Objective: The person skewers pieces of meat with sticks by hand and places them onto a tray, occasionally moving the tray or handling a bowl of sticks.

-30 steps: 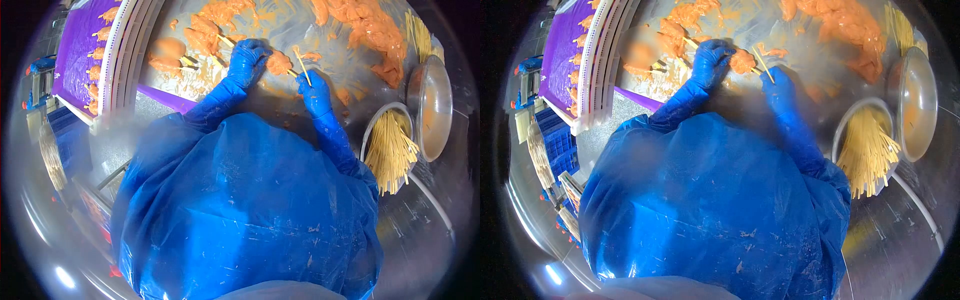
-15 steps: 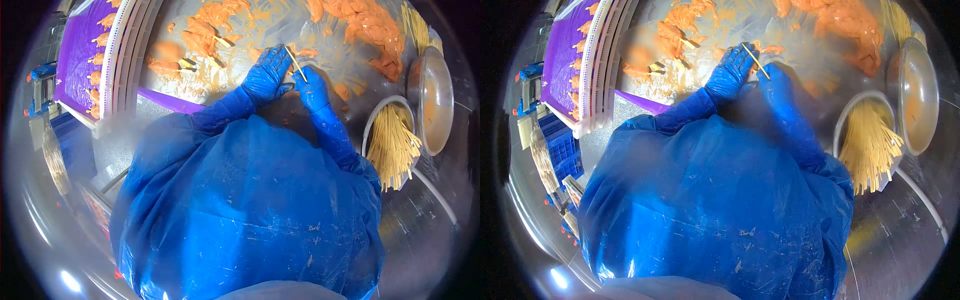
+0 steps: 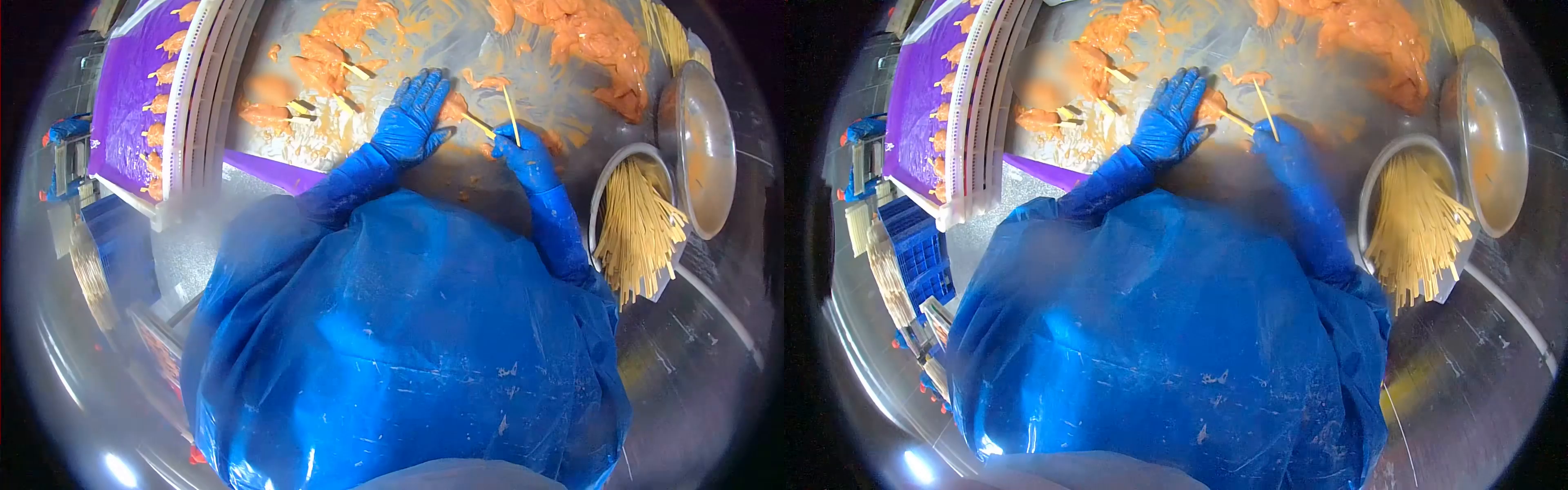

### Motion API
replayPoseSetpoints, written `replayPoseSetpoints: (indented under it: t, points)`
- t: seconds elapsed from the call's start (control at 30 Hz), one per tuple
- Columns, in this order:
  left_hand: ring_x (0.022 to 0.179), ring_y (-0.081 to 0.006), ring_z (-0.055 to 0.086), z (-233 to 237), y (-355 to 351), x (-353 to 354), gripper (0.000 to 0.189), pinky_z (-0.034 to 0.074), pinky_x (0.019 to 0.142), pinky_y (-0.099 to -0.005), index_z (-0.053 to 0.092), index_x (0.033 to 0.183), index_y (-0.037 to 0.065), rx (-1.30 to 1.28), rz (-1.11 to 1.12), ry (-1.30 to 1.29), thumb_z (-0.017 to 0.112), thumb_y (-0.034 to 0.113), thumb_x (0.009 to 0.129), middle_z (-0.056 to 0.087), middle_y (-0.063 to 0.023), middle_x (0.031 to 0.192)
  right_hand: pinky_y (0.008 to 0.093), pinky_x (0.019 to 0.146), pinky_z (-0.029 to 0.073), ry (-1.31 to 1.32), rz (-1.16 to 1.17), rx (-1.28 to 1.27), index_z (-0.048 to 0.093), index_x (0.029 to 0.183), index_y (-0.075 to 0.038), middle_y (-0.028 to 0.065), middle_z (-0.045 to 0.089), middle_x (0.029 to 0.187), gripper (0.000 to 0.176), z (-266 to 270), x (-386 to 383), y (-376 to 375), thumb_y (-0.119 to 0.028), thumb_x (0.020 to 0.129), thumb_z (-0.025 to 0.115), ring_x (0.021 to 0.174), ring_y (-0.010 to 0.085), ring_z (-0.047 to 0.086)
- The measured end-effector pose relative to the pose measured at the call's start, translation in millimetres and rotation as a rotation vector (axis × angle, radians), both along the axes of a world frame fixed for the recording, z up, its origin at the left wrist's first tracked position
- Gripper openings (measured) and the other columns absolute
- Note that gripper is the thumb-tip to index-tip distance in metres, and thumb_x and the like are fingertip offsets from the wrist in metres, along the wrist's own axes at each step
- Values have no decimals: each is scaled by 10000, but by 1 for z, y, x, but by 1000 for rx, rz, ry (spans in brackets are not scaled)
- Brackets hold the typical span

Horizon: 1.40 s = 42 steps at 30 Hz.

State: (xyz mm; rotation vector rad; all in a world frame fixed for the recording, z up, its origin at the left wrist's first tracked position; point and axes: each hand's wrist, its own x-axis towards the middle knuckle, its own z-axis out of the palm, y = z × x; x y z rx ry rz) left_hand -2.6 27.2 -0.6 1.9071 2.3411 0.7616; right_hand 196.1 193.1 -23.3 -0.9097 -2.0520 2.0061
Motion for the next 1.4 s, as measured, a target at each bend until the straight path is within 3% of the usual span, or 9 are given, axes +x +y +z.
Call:
replayPoseSetpoints:
  t: [0.17,0.27,0.5,0.57,0.97,1.07,1.17,1.27,1.4]
  points:
    - [1400,-420,298,7,8,4,799,215,1156,-525,312,1474,10,-67,-59,-3,606,445,872,324,-248,1505,244,637,480,10,-23,7,647,914,-14,9,619,744,106,4,-3,-3,-117,920,621,689,83,582]
    - [1393,-414,312,7,9,7,802,220,1160,-511,312,1475,11,-63,-94,-15,615,429,861,337,-245,1496,290,667,508,-27,-16,23,633,905,-11,57,651,760,96,6,-5,-2,-104,900,607,698,125,614]
    - [1380,-405,335,9,14,12,771,230,1160,-503,340,1460,17,-82,-127,1,622,405,856,369,-237,1480,294,667,515,-21,-14,40,635,912,-8,63,652,756,106,4,-7,-3,-109,906,603,694,136,626]
    - [1378,-405,339,8,14,12,763,232,1159,-502,344,1457,20,-88,-124,3,622,400,858,373,-236,1478,252,609,476,17,-47,33,641,883,-14,21,618,725,103,10,-10,-7,-109,910,615,657,91,576]
    - [1377,-398,344,5,14,13,747,230,1155,-507,325,1467,14,-47,-176,10,568,428,895,353,-233,1497,285,630,511,-24,-23,41,624,927,-3,45,630,735,106,6,-19,-6,-108,916,618,652,122,604]
    - [1353,-383,381,8,15,10,684,271,1137,-496,358,1457,24,32,-247,-40,590,343,898,390,-226,1472,288,635,522,-50,-13,61,623,931,0,54,639,740,107,2,-19,-4,-107,918,617,656,132,624]
    - [1263,-398,479,13,7,-11,590,362,1075,-494,460,1402,67,173,-227,-315,630,208,855,506,-223,1370,281,622,519,22,-29,-11,624,941,0,51,639,736,110,0,-17,-4,-108,920,620,656,133,631]
    - [951,-356,607,6,-3,-36,289,494,854,-444,703,1038,99,233,-18,-128,700,83,750,662,-125,1039,278,611,517,-22,-8,-2,623,941,-1,47,640,753,120,7,-17,-4,-119,916,632,670,130,638]
    - [970,-337,615,-2,3,-51,310,511,823,-410,716,1045,108,96,-100,-122,700,37,743,658,-135,1019,270,595,505,6,-10,-36,625,940,-11,39,639,759,133,-4,-17,0,-139,908,647,663,124,631]
